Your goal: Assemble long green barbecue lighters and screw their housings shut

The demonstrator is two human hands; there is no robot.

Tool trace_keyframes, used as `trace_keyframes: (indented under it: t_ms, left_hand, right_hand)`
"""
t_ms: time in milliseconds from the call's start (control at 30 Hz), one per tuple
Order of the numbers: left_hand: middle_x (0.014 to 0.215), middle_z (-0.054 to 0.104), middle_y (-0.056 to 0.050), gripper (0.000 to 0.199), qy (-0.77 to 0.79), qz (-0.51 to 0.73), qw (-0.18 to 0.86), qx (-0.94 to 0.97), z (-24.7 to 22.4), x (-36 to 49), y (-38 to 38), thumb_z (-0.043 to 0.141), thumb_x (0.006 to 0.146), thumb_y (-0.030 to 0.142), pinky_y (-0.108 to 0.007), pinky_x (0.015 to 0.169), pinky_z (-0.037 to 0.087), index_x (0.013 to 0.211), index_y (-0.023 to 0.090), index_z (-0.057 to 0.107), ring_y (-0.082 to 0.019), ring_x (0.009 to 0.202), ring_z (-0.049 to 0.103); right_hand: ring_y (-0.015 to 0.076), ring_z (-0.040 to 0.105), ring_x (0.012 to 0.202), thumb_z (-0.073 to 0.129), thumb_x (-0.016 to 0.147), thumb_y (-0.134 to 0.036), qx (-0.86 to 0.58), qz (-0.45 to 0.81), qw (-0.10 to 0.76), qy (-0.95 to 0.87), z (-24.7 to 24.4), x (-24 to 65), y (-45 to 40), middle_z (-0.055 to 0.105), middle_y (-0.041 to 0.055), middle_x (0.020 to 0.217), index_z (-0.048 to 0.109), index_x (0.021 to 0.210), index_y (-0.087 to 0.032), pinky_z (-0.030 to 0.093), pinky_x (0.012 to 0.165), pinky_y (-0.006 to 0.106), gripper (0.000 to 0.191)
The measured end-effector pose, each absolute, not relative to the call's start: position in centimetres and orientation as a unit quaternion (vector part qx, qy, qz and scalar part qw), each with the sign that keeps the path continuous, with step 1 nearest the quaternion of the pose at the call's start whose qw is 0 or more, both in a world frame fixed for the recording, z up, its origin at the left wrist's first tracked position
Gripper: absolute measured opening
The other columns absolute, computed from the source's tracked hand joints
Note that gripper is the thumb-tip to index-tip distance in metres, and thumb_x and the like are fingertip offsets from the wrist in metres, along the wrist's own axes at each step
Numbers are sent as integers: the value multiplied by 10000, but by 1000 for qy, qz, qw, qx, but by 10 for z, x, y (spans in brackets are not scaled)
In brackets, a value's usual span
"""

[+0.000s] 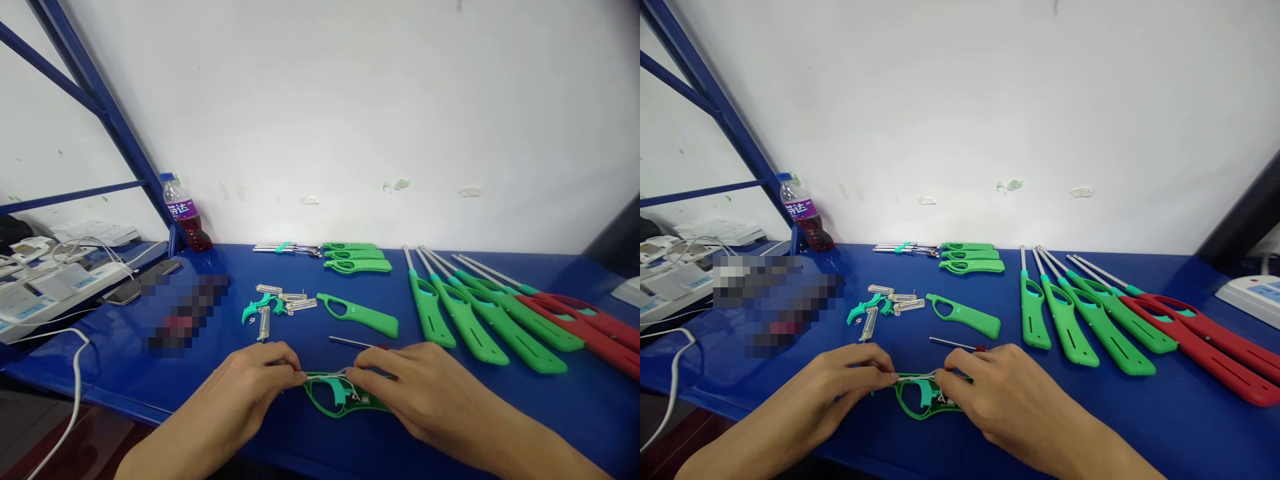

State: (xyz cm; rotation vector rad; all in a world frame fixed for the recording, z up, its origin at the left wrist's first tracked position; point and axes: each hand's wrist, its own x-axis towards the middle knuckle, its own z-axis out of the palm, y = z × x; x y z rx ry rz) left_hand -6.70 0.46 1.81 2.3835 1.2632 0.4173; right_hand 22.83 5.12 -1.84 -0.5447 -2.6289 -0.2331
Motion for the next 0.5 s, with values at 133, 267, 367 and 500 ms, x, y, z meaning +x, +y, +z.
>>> trace_keyframes:
  t_ms: [133,267,367,500]
  left_hand:
    - [1182,672,15,500,485,118,202,843,23,-63,0,422,1076,37,-244,882,494,1313,388,688,-156,1034,680]
    - [1232,650,2,753,480,87,183,853,29,-61,-3,397,962,-103,-246,922,500,1442,433,617,-167,1101,670]
    - [1233,651,1,806,469,89,174,861,31,-60,-3,386,905,-137,-260,951,504,1413,433,645,-165,1080,671]
    - [1287,632,2,837,466,85,162,866,28,-61,-4,389,875,-147,-266,967,506,1407,446,648,-172,1130,659]
  right_hand:
    - [166,685,688,489,1031,-55,-191,-89,234,-949,-18,228,51,751,-6,1068,641,1240,-222,382,565,349,308]
    - [164,676,663,427,1091,-107,-189,-97,254,-944,-17,227,52,755,-2,1028,651,1205,-213,378,557,349,273]
    - [157,669,652,383,1112,-121,-185,-102,255,-943,-16,226,51,759,8,1024,652,1198,-207,381,560,344,295]
    - [157,681,663,354,1121,-124,-184,-104,259,-943,-17,226,51,758,10,1009,654,1202,-200,388,557,341,320]
